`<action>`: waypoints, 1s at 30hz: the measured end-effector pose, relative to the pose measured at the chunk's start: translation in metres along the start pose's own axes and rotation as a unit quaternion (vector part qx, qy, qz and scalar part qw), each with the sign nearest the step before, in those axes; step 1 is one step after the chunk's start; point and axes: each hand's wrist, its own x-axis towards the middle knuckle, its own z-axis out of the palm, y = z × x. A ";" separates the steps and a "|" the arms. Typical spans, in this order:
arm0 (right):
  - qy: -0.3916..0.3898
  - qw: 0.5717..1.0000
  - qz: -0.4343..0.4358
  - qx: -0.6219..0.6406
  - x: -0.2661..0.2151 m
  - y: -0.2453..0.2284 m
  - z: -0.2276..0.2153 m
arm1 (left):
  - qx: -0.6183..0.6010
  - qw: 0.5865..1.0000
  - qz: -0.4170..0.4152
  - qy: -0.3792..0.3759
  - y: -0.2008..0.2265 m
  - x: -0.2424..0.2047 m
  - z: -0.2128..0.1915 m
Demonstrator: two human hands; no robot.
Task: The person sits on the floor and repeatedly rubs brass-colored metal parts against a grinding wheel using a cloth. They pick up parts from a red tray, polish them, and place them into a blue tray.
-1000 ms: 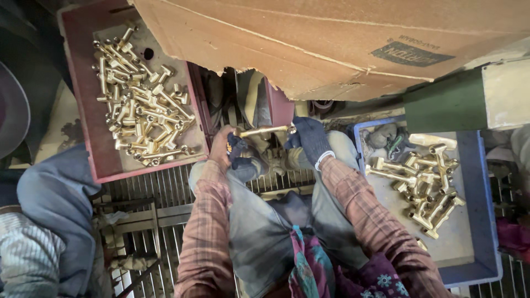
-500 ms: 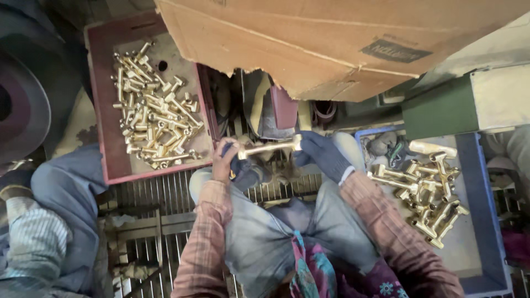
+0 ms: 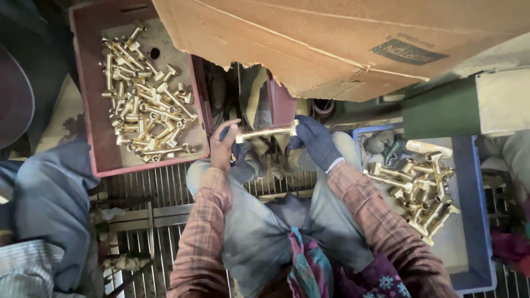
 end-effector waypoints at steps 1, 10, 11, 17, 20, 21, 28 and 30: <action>0.010 1.000 -0.007 -0.021 0.003 0.001 0.001 | -0.017 1.000 -0.021 0.005 -0.002 0.003 0.001; 0.054 0.967 0.192 0.158 0.021 -0.001 0.009 | -0.119 0.979 -0.166 0.004 -0.034 0.021 -0.013; 0.052 0.966 0.204 0.148 0.023 -0.003 0.009 | -0.132 0.976 -0.175 0.005 -0.038 0.023 -0.014; 0.055 0.962 0.259 0.074 0.021 -0.020 0.006 | -0.023 0.975 -0.219 0.044 -0.031 0.007 -0.013; 0.027 0.982 0.189 -0.004 -0.008 -0.025 -0.006 | -0.027 0.977 -0.212 0.011 -0.020 -0.014 -0.012; 0.011 0.997 0.020 -0.068 -0.018 -0.024 -0.008 | -0.029 0.979 -0.200 -0.004 -0.019 -0.020 -0.011; 0.028 0.999 0.010 -0.039 -0.057 -0.023 -0.035 | 0.070 0.993 0.079 -0.058 -0.028 -0.034 0.015; 0.037 0.998 0.023 -0.043 -0.054 -0.024 -0.040 | -0.015 0.998 0.032 -0.047 -0.034 -0.023 0.030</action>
